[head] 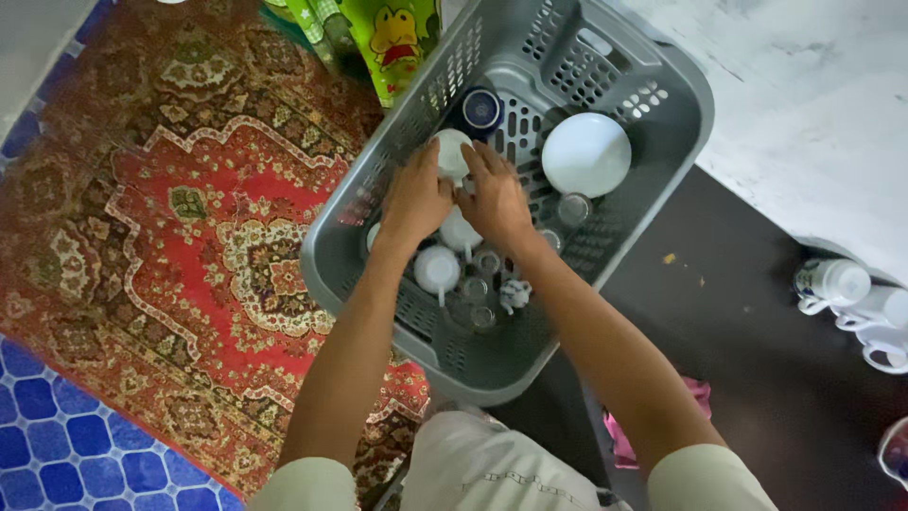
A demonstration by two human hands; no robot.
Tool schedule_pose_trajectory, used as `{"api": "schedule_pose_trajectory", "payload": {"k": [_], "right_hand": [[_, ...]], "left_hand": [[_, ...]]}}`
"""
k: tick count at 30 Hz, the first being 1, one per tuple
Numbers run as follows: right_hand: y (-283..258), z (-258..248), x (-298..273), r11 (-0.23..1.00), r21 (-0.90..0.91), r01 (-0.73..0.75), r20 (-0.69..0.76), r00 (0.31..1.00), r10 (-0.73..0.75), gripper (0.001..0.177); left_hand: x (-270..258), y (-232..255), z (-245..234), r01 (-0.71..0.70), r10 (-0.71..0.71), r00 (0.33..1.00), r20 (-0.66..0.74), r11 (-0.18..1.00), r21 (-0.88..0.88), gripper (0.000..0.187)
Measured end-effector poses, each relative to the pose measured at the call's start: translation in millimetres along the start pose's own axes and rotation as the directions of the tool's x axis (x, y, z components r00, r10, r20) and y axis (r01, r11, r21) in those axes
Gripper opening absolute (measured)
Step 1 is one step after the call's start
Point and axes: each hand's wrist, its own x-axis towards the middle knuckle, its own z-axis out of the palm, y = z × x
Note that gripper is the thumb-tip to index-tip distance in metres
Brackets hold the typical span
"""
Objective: The person removes cups one at a time from a dish basket, wipes each one with a cloth, and places them onto the table.
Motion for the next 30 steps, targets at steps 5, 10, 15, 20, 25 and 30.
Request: {"api": "schedule_pose_trajectory", "payload": {"k": [5, 10, 15, 20, 25, 30], "right_hand": [[12.6, 27.0, 17.0, 0.998, -0.054, -0.039, 0.121, 0.992, 0.046, 0.073], [3.9, 27.4, 34.4, 0.986, -0.164, -0.003, 0.178, 0.983, 0.033, 0.08], [-10.3, 13.6, 48.9, 0.959, -0.283, -0.013, 0.304, 0.947, 0.103, 0.085], [-12.4, 14.2, 58.7, 0.948, -0.318, -0.033, 0.337, 0.93, 0.145, 0.091], [-8.2, 20.4, 54.1, 0.95, -0.307, -0.049, 0.291, 0.946, 0.143, 0.079], [-4.6, 16.7, 49.7, 0.939, -0.343, -0.007, 0.271, 0.957, 0.106, 0.061]], "left_hand": [[11.2, -13.4, 13.9, -0.023, 0.023, 1.0, -0.009, 1.0, 0.012, 0.065], [10.9, -19.4, 15.0, -0.008, 0.006, 1.0, 0.015, 0.996, 0.086, 0.07], [8.3, -15.0, 7.4, 0.055, -0.064, 0.995, 0.082, 0.993, 0.1, 0.074], [11.1, -19.3, 12.2, 0.022, -0.026, 0.999, 0.034, 0.993, 0.116, 0.076], [13.6, -27.1, 20.4, -0.024, 0.024, 1.0, 0.002, 0.989, 0.145, 0.077], [15.9, -28.5, 24.0, 0.074, -0.074, 0.997, 0.01, 0.997, 0.03, 0.079]]}}
